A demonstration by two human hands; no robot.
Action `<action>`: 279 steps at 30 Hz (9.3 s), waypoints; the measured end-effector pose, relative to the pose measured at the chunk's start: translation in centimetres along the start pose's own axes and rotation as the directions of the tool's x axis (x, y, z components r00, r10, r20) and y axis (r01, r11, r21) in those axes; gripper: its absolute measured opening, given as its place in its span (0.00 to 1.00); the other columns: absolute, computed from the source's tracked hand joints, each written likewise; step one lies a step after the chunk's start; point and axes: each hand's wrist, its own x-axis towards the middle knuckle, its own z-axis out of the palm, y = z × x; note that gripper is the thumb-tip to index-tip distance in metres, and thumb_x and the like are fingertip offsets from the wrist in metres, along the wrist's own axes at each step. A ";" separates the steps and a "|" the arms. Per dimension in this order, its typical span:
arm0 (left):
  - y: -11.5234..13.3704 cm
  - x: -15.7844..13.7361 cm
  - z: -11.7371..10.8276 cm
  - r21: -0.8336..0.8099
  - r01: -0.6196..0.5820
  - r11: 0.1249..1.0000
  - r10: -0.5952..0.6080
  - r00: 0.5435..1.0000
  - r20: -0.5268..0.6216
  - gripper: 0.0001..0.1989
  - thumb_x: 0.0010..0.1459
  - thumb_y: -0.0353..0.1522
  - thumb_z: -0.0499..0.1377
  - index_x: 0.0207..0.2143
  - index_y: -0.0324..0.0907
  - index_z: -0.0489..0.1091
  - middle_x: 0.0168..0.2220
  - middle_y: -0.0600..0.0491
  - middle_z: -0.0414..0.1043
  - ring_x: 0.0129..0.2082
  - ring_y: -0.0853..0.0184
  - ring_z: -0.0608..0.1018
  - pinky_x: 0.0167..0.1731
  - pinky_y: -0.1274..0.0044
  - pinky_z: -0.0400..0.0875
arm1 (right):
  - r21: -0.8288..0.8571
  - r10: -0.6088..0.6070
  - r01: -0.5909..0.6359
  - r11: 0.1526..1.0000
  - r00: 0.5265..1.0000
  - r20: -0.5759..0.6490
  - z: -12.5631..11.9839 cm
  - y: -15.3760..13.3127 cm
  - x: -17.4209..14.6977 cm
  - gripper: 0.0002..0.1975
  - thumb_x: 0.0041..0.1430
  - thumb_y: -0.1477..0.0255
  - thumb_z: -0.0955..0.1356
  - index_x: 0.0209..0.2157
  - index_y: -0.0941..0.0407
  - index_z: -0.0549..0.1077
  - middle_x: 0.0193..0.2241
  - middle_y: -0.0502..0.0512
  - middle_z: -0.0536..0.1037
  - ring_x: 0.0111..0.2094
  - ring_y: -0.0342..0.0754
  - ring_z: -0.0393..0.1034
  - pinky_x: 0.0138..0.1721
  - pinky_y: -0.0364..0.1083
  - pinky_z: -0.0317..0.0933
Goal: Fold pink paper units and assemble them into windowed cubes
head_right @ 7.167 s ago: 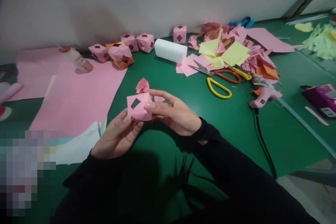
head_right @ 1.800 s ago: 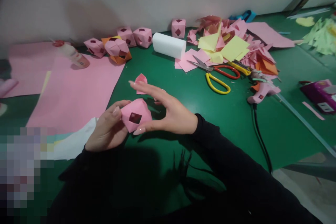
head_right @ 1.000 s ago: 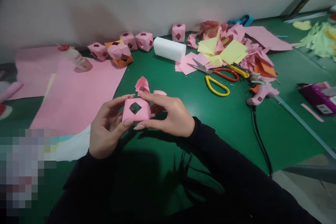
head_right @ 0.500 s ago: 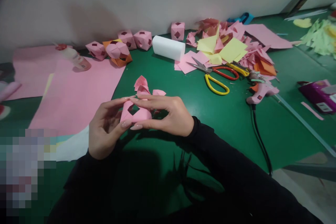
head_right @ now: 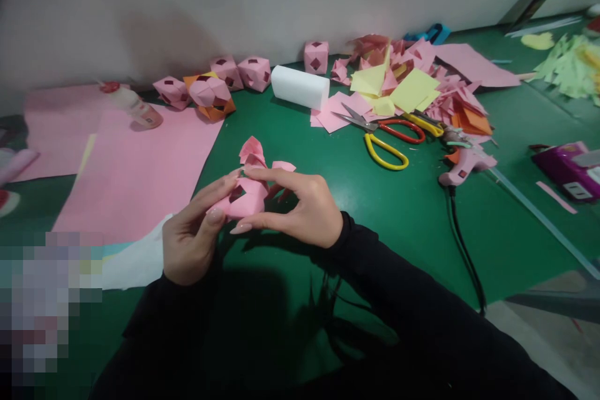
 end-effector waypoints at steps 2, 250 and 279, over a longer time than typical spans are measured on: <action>-0.1 0.0 0.0 0.013 -0.026 1.000 0.026 1.000 0.017 0.10 0.58 0.38 0.65 0.43 0.50 0.81 0.53 0.50 0.77 0.58 0.57 0.74 0.63 0.65 0.63 | 0.005 -0.006 0.006 1.000 1.000 -0.004 0.1 0.0 -0.1 0.30 0.44 0.60 0.80 0.51 0.49 0.78 0.51 0.53 0.81 0.36 0.49 0.78 0.44 0.50 0.73; 0.2 0.5 -0.2 -0.319 0.139 0.937 -0.113 0.989 0.097 0.25 0.48 0.38 0.73 0.50 0.50 0.77 0.48 0.49 0.78 0.50 0.58 0.78 0.44 0.73 0.76 | 0.313 0.023 -0.027 0.949 1.000 0.018 -0.5 0.7 0.1 0.30 0.43 0.70 0.81 0.49 0.46 0.74 0.51 0.54 0.71 0.50 0.52 0.65 0.47 0.50 0.65; -1.0 0.7 -0.8 -0.151 -0.105 0.983 0.134 0.972 0.195 0.27 0.57 0.47 0.64 0.58 0.51 0.71 0.56 0.47 0.74 0.49 0.59 0.80 0.41 0.73 0.80 | 0.360 -0.125 0.111 0.926 0.992 0.014 -0.4 0.8 0.1 0.38 0.39 0.69 0.82 0.54 0.48 0.72 0.55 0.56 0.76 0.58 0.57 0.68 0.58 0.57 0.63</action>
